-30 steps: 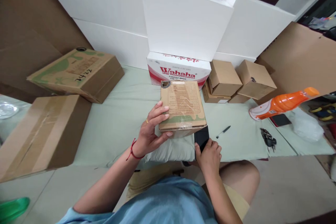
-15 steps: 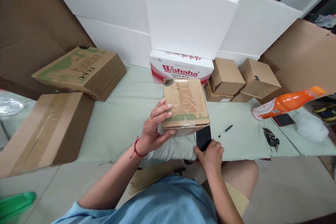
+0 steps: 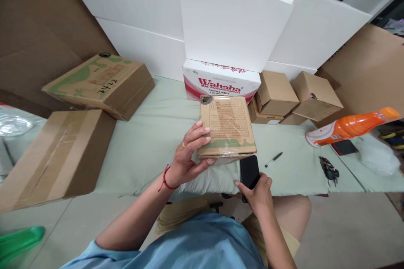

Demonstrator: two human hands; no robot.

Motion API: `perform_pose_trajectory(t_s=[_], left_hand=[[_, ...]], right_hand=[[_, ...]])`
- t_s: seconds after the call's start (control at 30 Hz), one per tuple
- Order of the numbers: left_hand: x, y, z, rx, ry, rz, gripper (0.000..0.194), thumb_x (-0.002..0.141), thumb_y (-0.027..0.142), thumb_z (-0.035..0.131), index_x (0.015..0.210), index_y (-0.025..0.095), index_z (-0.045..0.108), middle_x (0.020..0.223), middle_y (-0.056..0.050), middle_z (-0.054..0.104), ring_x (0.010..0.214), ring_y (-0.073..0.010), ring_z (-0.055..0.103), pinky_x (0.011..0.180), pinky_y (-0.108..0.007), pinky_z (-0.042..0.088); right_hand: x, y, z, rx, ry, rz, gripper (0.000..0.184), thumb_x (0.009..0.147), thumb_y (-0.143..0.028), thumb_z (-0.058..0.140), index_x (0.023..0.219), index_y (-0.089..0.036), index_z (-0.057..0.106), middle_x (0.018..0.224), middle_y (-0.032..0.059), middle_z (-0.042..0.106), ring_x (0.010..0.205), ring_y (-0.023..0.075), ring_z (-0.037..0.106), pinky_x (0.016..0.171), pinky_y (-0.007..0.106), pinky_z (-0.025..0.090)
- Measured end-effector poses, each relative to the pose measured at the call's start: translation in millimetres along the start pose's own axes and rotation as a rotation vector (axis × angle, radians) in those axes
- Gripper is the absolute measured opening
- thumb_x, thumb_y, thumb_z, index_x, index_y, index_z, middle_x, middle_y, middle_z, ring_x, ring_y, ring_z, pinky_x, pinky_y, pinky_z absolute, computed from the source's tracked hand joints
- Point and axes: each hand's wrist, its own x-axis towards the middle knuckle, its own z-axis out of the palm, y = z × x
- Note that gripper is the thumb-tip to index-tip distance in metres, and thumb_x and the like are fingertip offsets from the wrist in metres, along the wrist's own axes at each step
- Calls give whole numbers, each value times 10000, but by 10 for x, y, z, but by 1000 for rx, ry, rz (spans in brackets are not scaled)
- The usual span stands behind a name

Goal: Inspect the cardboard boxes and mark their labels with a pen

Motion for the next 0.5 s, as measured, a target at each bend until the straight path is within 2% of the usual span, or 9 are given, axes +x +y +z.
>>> perform_pose_trajectory(t_s=[0.07,0.13,0.23,0.3,0.37,0.43,0.5], left_hand=[[-4,-3,0,1,0,0,589,1028,383,757,1562,256,542,1515,-170,660,1551,-367,552,1274,-673,478],[-7,-7,1,-6,3,-1,599,1024,378,762,1567,260,539,1523,-172,657,1553,-371,549,1281,-682,464],[-8,-12,9,-15,7,1,603,1020,376,767,1566,258,539,1529,-176,654,1568,-378,531,1289,-690,447],[-3,-11,22,-15,9,7,595,1024,370,762,1563,254,539,1530,-177,652,1552,-370,550,1290,-689,444],[4,-5,41,-13,17,8,579,1031,358,750,1560,256,539,1536,-174,648,1533,-359,570,1288,-690,445],[8,1,56,-10,27,6,567,1037,365,742,1557,259,542,1531,-170,652,1543,-359,560,1282,-689,453],[5,2,53,-2,46,-3,554,1043,380,735,1550,250,551,1514,-172,659,1566,-364,535,1277,-682,460]], right_hand=[[-25,42,-49,50,0,1,903,681,-758,788,1281,-120,571,1261,250,627,1180,417,674,984,500,584],[-38,28,-191,101,57,18,802,683,-745,753,1191,-141,607,1196,237,665,1155,412,678,1009,518,573],[-49,-184,-589,181,314,36,758,709,-769,694,1161,-164,630,1181,220,703,1145,403,680,1061,556,544],[-85,-490,-897,231,481,36,815,696,-777,719,1229,-167,632,1204,198,714,1072,378,705,1006,564,566],[-160,-911,-1133,295,574,-55,863,670,-766,788,1285,-182,628,1174,146,718,906,315,724,897,537,598],[-250,-1387,-1241,341,616,-283,817,726,-730,812,1308,-194,611,1112,102,702,891,282,714,855,495,612],[-323,-1830,-1231,310,657,-556,759,751,-683,825,1286,-199,592,1144,106,664,1009,300,697,901,506,615]])
